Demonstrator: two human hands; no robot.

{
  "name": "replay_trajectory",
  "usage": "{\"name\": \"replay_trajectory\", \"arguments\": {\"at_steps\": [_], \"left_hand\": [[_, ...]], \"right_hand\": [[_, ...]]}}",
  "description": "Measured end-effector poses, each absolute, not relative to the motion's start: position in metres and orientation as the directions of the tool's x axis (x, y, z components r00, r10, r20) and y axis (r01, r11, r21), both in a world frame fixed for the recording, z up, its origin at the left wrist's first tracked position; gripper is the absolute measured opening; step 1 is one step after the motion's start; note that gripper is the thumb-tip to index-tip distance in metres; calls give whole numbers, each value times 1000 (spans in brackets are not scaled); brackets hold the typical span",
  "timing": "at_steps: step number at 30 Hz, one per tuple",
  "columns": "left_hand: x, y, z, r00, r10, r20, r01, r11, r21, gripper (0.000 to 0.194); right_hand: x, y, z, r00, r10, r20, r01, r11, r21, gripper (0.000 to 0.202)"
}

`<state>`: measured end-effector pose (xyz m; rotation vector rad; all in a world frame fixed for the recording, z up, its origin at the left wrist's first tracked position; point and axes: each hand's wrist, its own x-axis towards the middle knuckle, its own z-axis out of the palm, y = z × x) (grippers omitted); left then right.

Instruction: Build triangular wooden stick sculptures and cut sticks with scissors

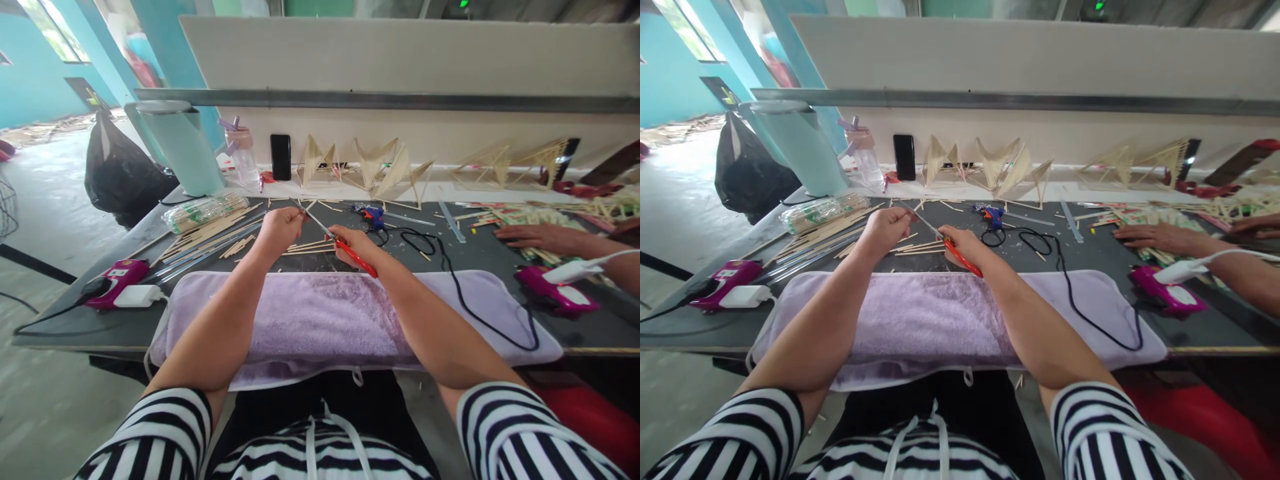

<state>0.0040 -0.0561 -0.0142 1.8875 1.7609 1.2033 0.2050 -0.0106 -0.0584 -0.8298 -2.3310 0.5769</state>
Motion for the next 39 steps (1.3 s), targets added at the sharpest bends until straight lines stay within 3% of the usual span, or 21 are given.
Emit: {"name": "replay_trajectory", "arguments": {"at_steps": [5,10,13,20,25,31,39], "left_hand": [[6,-58,-13,-106,921,375,677,-210,706,27],[7,-56,-11,-103,980,169,307,-130,943,21],[6,-57,-8,-22,998,63,95,-61,994,16],[-3,-58,-7,115,993,-15,-12,17,1000,18],[0,-58,-9,48,999,21,46,-23,999,15],[6,-60,-10,-94,985,143,303,-108,947,17],[6,-63,-9,-114,919,378,702,-195,685,27]], "right_hand": [[205,-10,-61,-623,677,392,420,712,-563,31],[206,-9,-62,-607,665,434,390,726,-567,38],[205,-7,-65,-594,661,459,381,733,-563,44],[205,-4,-70,-606,654,453,393,741,-544,46],[205,-6,-65,-618,674,404,381,707,-596,44],[205,-15,-53,-627,706,331,399,655,-642,38],[203,-10,-61,-596,745,299,440,615,-654,36]]}}
